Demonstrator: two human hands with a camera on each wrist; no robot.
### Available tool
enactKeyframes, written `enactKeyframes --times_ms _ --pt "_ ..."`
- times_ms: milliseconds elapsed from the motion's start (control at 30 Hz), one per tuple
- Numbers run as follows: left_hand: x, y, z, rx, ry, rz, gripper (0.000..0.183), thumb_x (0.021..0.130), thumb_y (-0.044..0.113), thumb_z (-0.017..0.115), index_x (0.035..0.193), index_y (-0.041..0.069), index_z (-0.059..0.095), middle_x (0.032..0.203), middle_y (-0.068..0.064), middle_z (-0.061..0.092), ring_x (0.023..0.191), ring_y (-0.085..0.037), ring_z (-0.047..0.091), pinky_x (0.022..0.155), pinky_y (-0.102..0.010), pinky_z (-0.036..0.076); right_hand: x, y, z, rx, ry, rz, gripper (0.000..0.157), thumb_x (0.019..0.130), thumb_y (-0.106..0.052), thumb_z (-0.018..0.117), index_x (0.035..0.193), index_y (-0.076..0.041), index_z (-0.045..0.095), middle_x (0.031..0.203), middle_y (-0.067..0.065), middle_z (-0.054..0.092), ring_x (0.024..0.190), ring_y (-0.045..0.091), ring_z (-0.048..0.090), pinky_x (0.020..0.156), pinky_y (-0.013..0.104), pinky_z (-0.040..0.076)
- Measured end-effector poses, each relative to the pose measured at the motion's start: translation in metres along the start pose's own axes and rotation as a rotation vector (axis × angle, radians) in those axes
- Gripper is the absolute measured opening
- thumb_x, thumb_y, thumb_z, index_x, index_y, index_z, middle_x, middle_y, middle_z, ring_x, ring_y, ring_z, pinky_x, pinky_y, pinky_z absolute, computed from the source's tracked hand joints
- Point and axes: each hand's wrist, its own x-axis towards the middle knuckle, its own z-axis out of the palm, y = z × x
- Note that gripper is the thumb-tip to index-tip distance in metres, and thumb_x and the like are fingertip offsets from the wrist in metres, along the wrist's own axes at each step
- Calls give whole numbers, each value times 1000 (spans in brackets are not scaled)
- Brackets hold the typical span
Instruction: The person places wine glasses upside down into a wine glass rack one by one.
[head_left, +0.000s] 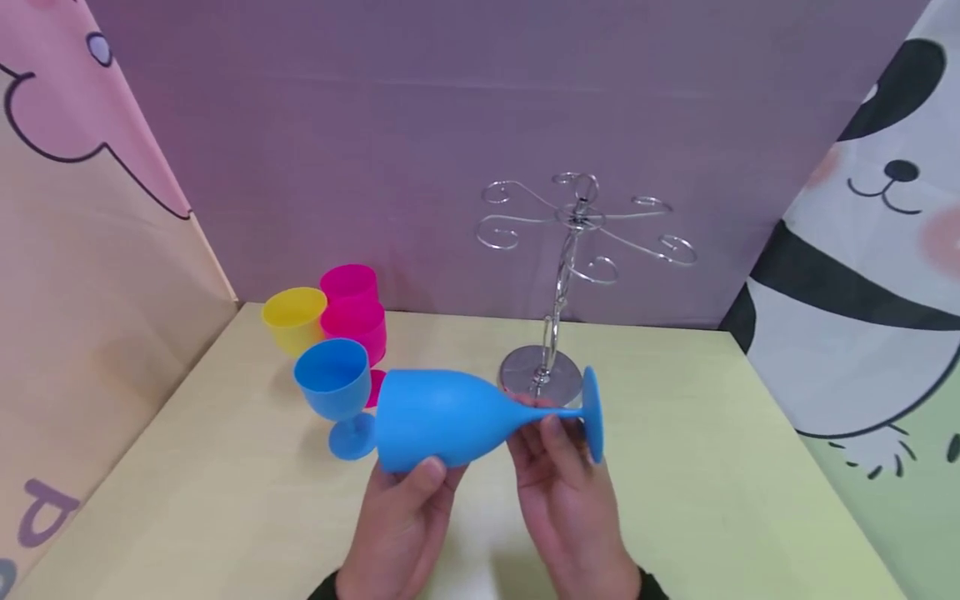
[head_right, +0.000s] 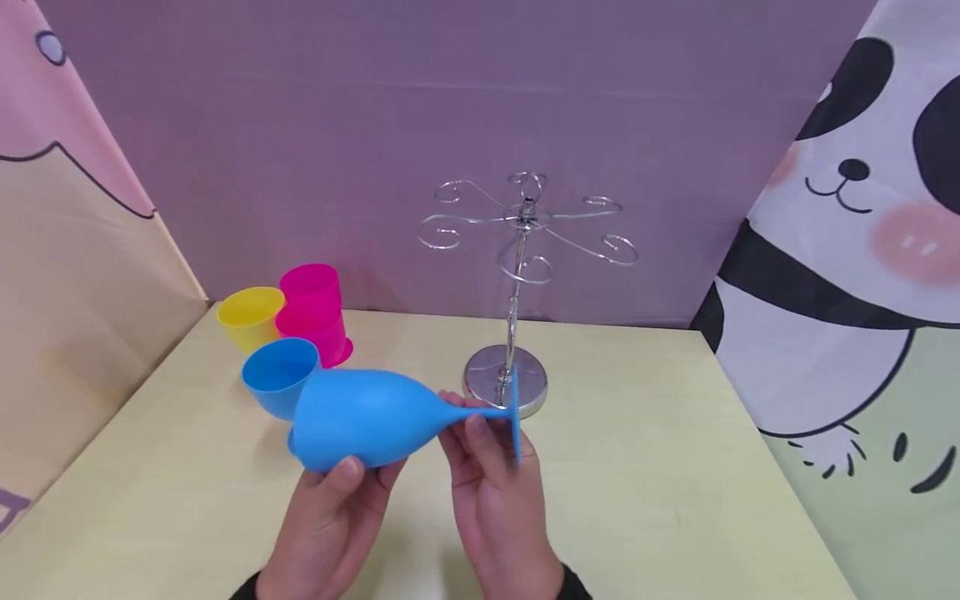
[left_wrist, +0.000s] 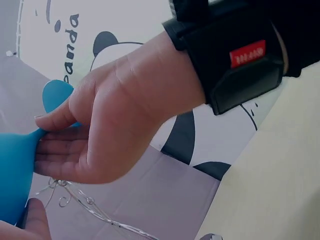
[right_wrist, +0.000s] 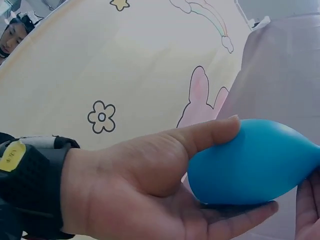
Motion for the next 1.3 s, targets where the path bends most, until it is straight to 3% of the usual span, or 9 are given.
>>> enactKeyframes --times_ms 133,267,400,700,833,967,1100,1200,1300 --pt "0 3 -1 22 3 -30 72 104 22 63 159 18 17 158 -12 32 140 -39 42 110 -40 44 3 -6 -3 -3 -24 -22 20 106 -6 55 122 -3 68 114 9 72 111 22 70 113 41 42" --pt "-1 9 -7 131 -32 -66 75 102 22 67 161 21 20 159 -10 32 142 -40 39 111 -42 44 10 -14 -8 -29 -77 -67 22 106 -4 56 110 -4 78 108 9 76 111 24 70 111 41 45" --pt "-1 15 -14 248 -105 -57 77 100 21 70 161 17 23 160 -10 34 143 -40 37 113 -45 42 14 -21 -13 -102 -78 -107 24 106 -3 55 110 -5 78 109 10 77 112 26 71 108 42 48" --pt "-1 24 -19 392 -122 -58 79 95 18 76 158 18 29 160 -8 36 146 -40 34 105 -50 49 12 -33 -12 -270 -50 -204 22 104 1 56 114 2 76 109 15 76 115 32 69 104 44 52" --pt "-3 27 -20 491 -119 -17 82 91 17 80 157 24 32 160 1 38 149 -31 33 106 -45 49 11 -39 -13 -354 -36 -202 22 104 2 55 114 3 76 108 14 76 113 31 70 102 44 53" --pt "-3 28 -23 654 -194 120 85 89 15 83 157 23 33 159 5 39 150 -23 33 113 -35 40 13 -46 -15 -431 -32 -188 22 104 2 56 113 2 77 106 11 76 110 31 71 103 45 52" --pt "-3 29 -23 852 -237 232 86 87 20 85 158 21 35 160 6 40 151 -26 32 115 -50 36 14 -53 -13 -619 -36 -201 21 104 0 58 118 6 72 106 12 76 109 30 71 101 44 54" --pt "-1 31 -21 980 -235 221 84 87 29 85 156 26 39 158 8 42 150 -30 34 112 -64 34 14 -56 -9 -783 -46 -218 20 103 -2 61 117 8 70 106 17 75 109 31 71 98 43 56" --pt "0 32 -20 1046 -247 169 84 86 36 85 156 26 40 157 7 44 148 -33 37 109 -68 36 13 -58 -4 -906 -58 -221 17 101 -4 65 115 3 72 106 18 75 107 32 71 98 41 55"
